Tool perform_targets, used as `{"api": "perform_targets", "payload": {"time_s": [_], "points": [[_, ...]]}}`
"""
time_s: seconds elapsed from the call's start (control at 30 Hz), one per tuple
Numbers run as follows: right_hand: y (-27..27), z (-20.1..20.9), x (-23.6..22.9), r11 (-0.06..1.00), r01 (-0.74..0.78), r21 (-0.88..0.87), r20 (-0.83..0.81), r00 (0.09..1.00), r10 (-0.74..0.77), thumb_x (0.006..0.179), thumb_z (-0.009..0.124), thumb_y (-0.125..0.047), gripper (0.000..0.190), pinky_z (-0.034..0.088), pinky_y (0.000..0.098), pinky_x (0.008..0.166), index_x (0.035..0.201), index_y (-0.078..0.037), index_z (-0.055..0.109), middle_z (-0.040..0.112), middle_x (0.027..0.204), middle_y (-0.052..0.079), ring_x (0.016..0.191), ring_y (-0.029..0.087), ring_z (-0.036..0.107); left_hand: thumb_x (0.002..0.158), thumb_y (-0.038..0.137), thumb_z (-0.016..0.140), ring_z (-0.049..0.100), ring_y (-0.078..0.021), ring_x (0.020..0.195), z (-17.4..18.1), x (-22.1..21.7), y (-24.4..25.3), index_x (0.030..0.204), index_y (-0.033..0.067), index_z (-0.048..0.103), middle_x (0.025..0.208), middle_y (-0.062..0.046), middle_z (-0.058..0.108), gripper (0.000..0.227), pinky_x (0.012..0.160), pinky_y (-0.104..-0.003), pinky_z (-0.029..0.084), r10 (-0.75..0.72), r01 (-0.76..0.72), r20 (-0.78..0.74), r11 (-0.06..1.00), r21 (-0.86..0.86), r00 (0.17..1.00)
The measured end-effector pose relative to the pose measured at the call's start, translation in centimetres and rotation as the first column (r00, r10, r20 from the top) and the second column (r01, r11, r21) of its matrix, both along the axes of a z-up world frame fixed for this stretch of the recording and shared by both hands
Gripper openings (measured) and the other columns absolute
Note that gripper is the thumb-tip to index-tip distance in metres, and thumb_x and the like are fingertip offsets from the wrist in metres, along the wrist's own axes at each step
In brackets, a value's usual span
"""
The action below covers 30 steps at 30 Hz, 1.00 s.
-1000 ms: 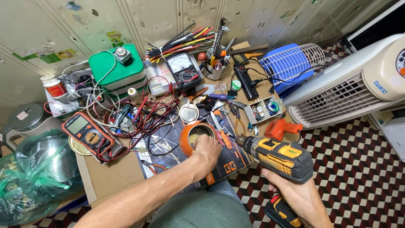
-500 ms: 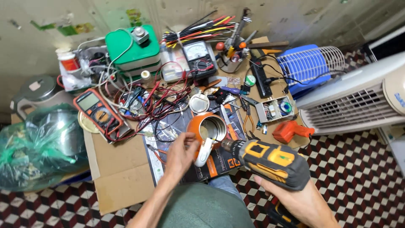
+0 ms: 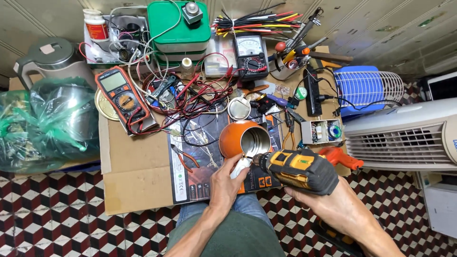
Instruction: The person disassembles an orange electric kettle by removing the base and lid. They then use a cordless drill to drill a hole into the side of the kettle's metal body near the handle.
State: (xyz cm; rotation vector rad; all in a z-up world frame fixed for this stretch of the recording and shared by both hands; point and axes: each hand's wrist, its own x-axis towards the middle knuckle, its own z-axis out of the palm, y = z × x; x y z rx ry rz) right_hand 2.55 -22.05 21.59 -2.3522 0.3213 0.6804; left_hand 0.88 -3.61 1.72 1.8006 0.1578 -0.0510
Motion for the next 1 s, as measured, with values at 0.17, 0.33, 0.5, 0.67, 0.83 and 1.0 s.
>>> {"api": "perform_targets", "payload": {"time_s": [0.17, 0.33, 0.5, 0.67, 0.83, 1.0], "points": [[0.6, 1.0, 0.9, 0.994, -0.004, -0.107, -0.124, 0.992, -0.009, 0.078, 0.086, -0.027, 0.047, 0.063, 0.0312, 0.083, 0.123, -0.018, 0.074, 0.079, 0.098, 0.002, 0.089, 0.012, 0.078, 0.081, 0.017, 0.083, 0.078, -0.0218, 0.101, -0.5, 0.0, -0.3, 0.124, 0.0105, 0.071, 0.11, -0.013, 0.078, 0.045, 0.083, -0.032, 0.06, 0.024, -0.025, -0.043, 1.0, -0.016, 0.999], [0.0, 0.6, 1.0, 0.998, -0.056, -0.007, -0.075, 0.996, 0.055, 0.078, 0.085, -0.026, 0.046, 0.063, 0.0307, 0.083, 0.121, -0.015, 0.075, 0.081, 0.098, 0.002, 0.088, 0.011, 0.077, 0.082, 0.019, 0.082, 0.079, -0.0205, 0.1, 0.0, 0.2, -0.1, 0.124, 0.0125, 0.072, 0.109, -0.014, 0.079, 0.044, 0.082, -0.032, 0.061, 0.011, -0.012, -0.109, 1.0, -0.009, 0.994], [0.1, 0.6, 1.2, 0.999, -0.032, -0.038, -0.055, 0.998, 0.03, 0.077, 0.086, -0.025, 0.049, 0.062, 0.0312, 0.084, 0.123, -0.015, 0.074, 0.08, 0.1, 0.002, 0.091, 0.01, 0.077, 0.082, 0.018, 0.081, 0.077, -0.0209, 0.102, -0.2, 0.0, -0.1, 0.126, 0.0107, 0.071, 0.114, -0.013, 0.078, 0.046, 0.084, -0.032, 0.062, -0.004, 0.002, -0.035, 0.998, -0.058, 0.999], [0.6, 1.3, 1.5, 0.992, -0.081, -0.099, -0.053, 0.996, 0.076, 0.077, 0.086, -0.028, 0.05, 0.061, 0.0306, 0.085, 0.124, -0.016, 0.073, 0.084, 0.101, 0.001, 0.093, 0.009, 0.078, 0.083, 0.017, 0.082, 0.077, -0.019, 0.101, 0.1, 0.2, -0.1, 0.125, 0.0114, 0.071, 0.111, -0.011, 0.079, 0.044, 0.083, -0.031, 0.061, -0.01, 0.005, -0.129, 0.999, -0.04, 0.992], [0.0, 0.8, 1.4, 0.994, -0.095, -0.05, -0.047, 0.995, 0.093, 0.077, 0.085, -0.026, 0.049, 0.062, 0.0308, 0.085, 0.124, -0.016, 0.073, 0.079, 0.102, 0.002, 0.092, 0.011, 0.078, 0.082, 0.016, 0.082, 0.078, -0.0179, 0.102, -0.3, 0.2, -0.3, 0.125, 0.0105, 0.07, 0.111, -0.011, 0.08, 0.045, 0.083, -0.03, 0.062, 0.0, -0.013, -0.111, 0.993, -0.115, 0.994], [0.0, 0.7, 1.6, 0.996, -0.083, -0.03, -0.032, 0.996, 0.082, 0.077, 0.085, -0.025, 0.048, 0.062, 0.0311, 0.086, 0.123, -0.015, 0.074, 0.079, 0.104, 0.002, 0.094, 0.01, 0.078, 0.082, 0.015, 0.082, 0.078, -0.0184, 0.103, -0.3, 0.1, -0.2, 0.125, 0.0091, 0.07, 0.11, -0.012, 0.08, 0.045, 0.083, -0.03, 0.061, -0.002, -0.007, -0.082, 0.993, -0.12, 0.997]]}}
